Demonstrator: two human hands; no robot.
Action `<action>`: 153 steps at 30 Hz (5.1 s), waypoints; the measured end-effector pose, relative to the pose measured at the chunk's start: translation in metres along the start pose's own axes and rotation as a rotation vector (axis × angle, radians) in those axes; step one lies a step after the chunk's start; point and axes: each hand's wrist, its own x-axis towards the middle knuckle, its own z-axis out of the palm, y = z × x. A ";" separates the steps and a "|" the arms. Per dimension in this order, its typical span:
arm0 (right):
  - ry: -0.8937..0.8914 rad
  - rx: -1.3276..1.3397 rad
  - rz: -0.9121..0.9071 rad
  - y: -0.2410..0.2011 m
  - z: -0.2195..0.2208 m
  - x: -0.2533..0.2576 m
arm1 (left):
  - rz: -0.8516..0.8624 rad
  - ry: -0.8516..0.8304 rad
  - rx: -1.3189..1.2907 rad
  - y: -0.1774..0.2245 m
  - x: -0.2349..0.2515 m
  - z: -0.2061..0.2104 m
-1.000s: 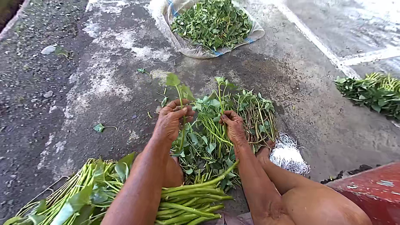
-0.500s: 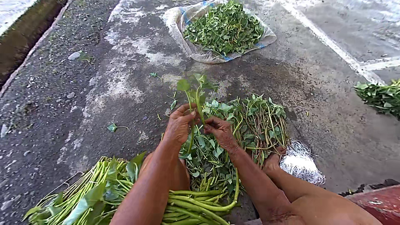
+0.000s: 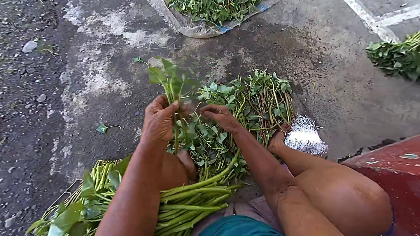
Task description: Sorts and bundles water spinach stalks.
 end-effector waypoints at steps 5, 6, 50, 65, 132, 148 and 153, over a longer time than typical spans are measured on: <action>0.245 -0.572 0.469 0.095 -0.077 -0.008 | 0.065 0.024 0.008 0.004 0.000 -0.006; 0.202 -0.653 0.527 0.107 -0.079 -0.012 | 0.067 0.018 0.008 0.004 -0.001 -0.005; 0.083 0.040 -0.102 -0.017 -0.043 -0.007 | -0.061 -0.090 -0.090 0.002 0.009 -0.003; 0.452 -0.514 1.048 0.141 -0.091 -0.060 | -0.031 -0.051 -0.027 0.006 0.006 0.007; 0.289 0.033 -0.439 -0.052 0.075 -0.004 | 0.134 0.266 -0.388 0.027 0.004 0.015; 0.246 -0.542 0.660 0.114 -0.065 -0.002 | 0.379 0.203 -0.054 0.007 0.007 -0.016; -0.071 -0.889 0.717 0.137 -0.045 -0.002 | 0.342 0.158 -0.027 0.005 0.006 -0.010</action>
